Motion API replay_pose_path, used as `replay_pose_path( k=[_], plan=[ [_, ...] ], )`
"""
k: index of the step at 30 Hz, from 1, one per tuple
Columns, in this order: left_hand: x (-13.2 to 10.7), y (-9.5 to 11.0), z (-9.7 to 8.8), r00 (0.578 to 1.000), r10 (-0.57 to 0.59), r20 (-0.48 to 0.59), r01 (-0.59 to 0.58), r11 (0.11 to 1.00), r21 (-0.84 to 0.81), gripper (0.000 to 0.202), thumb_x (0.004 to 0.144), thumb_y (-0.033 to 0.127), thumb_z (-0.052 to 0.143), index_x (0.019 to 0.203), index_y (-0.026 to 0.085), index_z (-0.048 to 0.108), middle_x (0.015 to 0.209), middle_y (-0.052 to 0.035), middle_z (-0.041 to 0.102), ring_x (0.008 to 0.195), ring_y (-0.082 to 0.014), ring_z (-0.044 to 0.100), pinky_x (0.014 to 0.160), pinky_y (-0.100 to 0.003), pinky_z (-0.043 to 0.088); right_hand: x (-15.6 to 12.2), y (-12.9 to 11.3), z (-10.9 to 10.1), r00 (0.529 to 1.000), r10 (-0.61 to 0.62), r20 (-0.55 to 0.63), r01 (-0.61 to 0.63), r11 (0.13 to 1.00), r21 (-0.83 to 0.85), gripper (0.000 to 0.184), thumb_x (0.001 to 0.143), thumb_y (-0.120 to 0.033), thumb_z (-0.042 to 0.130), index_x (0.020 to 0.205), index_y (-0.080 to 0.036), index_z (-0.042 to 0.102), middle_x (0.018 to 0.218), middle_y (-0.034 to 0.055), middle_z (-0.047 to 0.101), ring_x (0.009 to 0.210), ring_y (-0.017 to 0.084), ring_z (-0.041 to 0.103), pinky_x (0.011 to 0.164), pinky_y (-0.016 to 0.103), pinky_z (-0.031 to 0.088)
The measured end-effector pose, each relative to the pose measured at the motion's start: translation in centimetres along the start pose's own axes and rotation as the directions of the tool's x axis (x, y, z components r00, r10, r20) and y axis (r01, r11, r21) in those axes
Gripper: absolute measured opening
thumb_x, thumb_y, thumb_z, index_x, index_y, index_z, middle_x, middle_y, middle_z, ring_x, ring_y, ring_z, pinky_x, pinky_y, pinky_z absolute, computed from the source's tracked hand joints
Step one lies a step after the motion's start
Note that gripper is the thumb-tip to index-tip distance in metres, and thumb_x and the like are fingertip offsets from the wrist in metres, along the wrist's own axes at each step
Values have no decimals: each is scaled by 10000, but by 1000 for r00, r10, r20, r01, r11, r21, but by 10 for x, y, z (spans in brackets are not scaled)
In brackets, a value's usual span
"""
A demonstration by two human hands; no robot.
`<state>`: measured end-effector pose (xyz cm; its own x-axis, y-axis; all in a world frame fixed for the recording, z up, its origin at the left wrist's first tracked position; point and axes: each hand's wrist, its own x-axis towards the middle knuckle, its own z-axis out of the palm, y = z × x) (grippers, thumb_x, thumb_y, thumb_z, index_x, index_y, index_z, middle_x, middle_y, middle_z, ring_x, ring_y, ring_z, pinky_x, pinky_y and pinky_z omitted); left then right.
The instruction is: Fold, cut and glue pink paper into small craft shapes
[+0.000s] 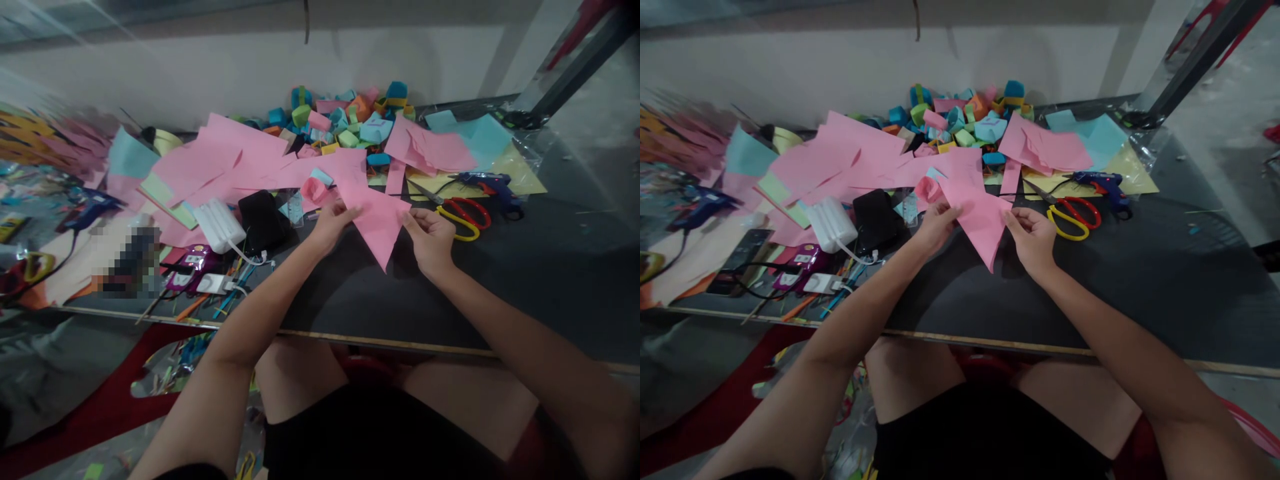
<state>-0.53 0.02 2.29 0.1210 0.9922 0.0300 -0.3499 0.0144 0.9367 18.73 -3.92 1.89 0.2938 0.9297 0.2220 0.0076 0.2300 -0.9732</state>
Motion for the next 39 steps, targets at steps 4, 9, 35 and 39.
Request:
replay_pose_path(
  k=[4,9,35,39],
  plan=[
    [-12,-4,12,979,-104,173,90,992,87,334,641,347,940,878,158,800,940,-102,791,913,-232,738,870,-379,596,3,4,0,1000,1,-26,0,1000,31,432,666,-608,841,796,-212,728,773,26,738,708,160,668,699,335,579],
    [-17,-11,21,980,-129,154,109,986,128,334,681,410,900,873,158,793,917,-83,789,794,-164,707,753,-305,571,5,10,1,999,32,-12,-32,999,43,466,721,-673,779,848,-243,654,652,-32,612,584,133,575,593,309,549],
    [-27,-9,29,906,-300,298,218,935,279,295,643,432,908,730,179,784,718,-87,760,620,-153,714,545,-251,519,16,18,-9,996,39,-77,-34,998,57,490,825,-749,605,923,-280,503,705,-37,472,615,143,555,639,329,553],
    [-26,-9,28,889,-337,311,239,920,311,312,584,418,938,686,175,770,687,-83,754,589,-151,705,542,-251,532,14,12,-7,991,54,-123,-40,993,115,494,782,-731,670,897,-276,515,690,-45,467,586,129,524,609,311,548]
  ],
)
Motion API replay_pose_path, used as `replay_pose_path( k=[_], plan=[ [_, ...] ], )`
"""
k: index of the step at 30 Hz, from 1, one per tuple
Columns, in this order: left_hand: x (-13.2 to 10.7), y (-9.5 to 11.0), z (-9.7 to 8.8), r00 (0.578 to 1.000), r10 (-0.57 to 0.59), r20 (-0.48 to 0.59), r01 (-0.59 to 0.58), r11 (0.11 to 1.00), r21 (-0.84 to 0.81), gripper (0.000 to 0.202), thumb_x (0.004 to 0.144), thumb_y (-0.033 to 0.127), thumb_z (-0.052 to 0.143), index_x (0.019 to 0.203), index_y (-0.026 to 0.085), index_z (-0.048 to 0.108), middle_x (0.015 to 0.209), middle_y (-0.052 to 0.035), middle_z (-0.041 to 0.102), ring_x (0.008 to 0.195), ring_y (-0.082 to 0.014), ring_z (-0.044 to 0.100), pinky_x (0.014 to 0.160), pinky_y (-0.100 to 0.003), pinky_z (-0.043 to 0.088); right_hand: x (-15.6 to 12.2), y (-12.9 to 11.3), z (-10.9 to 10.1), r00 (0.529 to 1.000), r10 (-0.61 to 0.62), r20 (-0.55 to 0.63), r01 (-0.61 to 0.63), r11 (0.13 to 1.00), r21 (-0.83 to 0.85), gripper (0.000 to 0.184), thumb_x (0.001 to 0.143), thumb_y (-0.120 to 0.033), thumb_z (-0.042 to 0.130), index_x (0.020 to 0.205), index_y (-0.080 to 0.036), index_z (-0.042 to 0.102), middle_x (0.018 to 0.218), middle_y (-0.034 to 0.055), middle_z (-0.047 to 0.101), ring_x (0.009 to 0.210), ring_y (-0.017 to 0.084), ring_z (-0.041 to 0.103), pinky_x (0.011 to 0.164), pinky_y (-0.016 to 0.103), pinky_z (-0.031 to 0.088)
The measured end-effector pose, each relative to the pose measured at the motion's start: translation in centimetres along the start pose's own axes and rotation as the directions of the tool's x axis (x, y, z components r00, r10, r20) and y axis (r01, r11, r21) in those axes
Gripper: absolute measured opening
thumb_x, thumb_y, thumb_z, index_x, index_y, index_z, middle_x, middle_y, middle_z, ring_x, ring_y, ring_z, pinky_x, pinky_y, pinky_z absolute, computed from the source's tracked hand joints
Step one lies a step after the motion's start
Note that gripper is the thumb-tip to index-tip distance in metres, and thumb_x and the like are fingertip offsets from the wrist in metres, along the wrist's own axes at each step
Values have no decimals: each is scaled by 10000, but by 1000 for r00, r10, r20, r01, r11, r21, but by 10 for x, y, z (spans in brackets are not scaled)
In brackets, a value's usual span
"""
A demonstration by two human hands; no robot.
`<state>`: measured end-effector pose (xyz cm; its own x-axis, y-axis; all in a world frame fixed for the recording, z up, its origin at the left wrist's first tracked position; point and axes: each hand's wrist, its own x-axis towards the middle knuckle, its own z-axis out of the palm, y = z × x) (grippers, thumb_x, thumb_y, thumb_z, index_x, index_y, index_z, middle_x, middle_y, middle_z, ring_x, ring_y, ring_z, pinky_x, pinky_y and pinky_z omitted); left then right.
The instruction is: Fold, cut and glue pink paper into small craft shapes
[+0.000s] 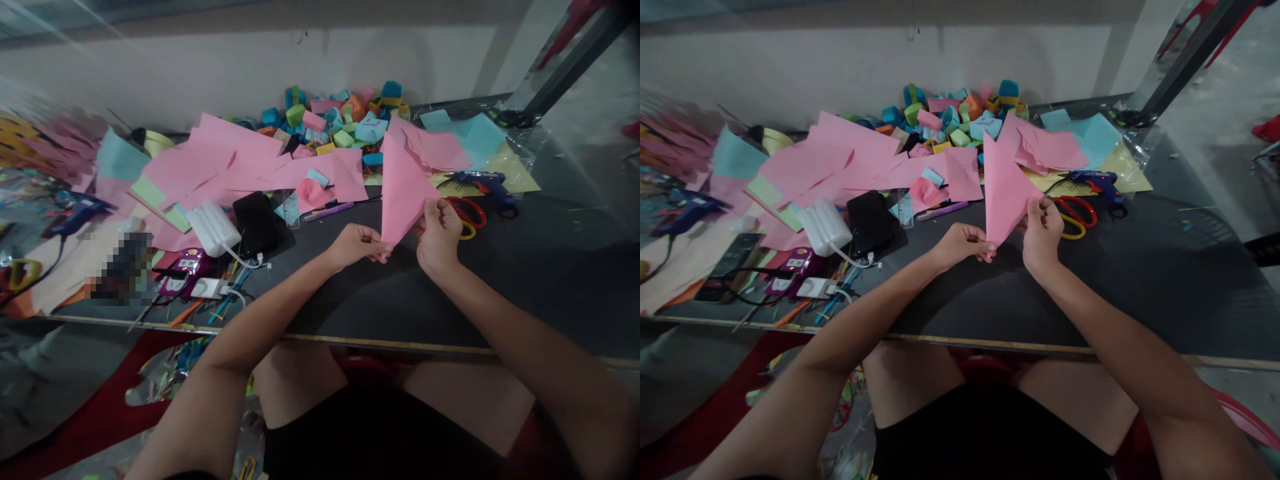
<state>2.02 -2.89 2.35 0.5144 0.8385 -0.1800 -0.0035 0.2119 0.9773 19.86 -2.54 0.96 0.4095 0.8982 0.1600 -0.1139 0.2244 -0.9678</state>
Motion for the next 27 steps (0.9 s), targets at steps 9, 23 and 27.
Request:
replay_pose_path(
  k=[9,23,27],
  plan=[
    [-1,7,-6,997,-21,78,15,997,79,392,543,454,944,724,154,769,682,-51,740,467,-76,574,489,-224,488,-1,-6,2,1000,-5,3,5,1000,4,514,784,-743,674,936,-267,551,722,-28,537,613,132,564,602,303,551],
    [4,1,-11,990,119,-78,-105,981,160,310,666,440,869,671,158,740,676,-32,728,610,-97,633,637,-241,509,-6,-14,2,995,-64,82,66,998,-19,434,810,-665,713,928,-266,589,714,-2,629,685,196,682,636,373,604],
    [2,4,-14,994,78,-81,-66,988,139,283,658,410,885,693,156,764,704,-42,736,617,-103,631,646,-257,504,-5,-16,0,989,-97,108,105,992,-71,430,829,-675,686,928,-269,585,713,6,653,664,199,681,620,373,599]
  ],
)
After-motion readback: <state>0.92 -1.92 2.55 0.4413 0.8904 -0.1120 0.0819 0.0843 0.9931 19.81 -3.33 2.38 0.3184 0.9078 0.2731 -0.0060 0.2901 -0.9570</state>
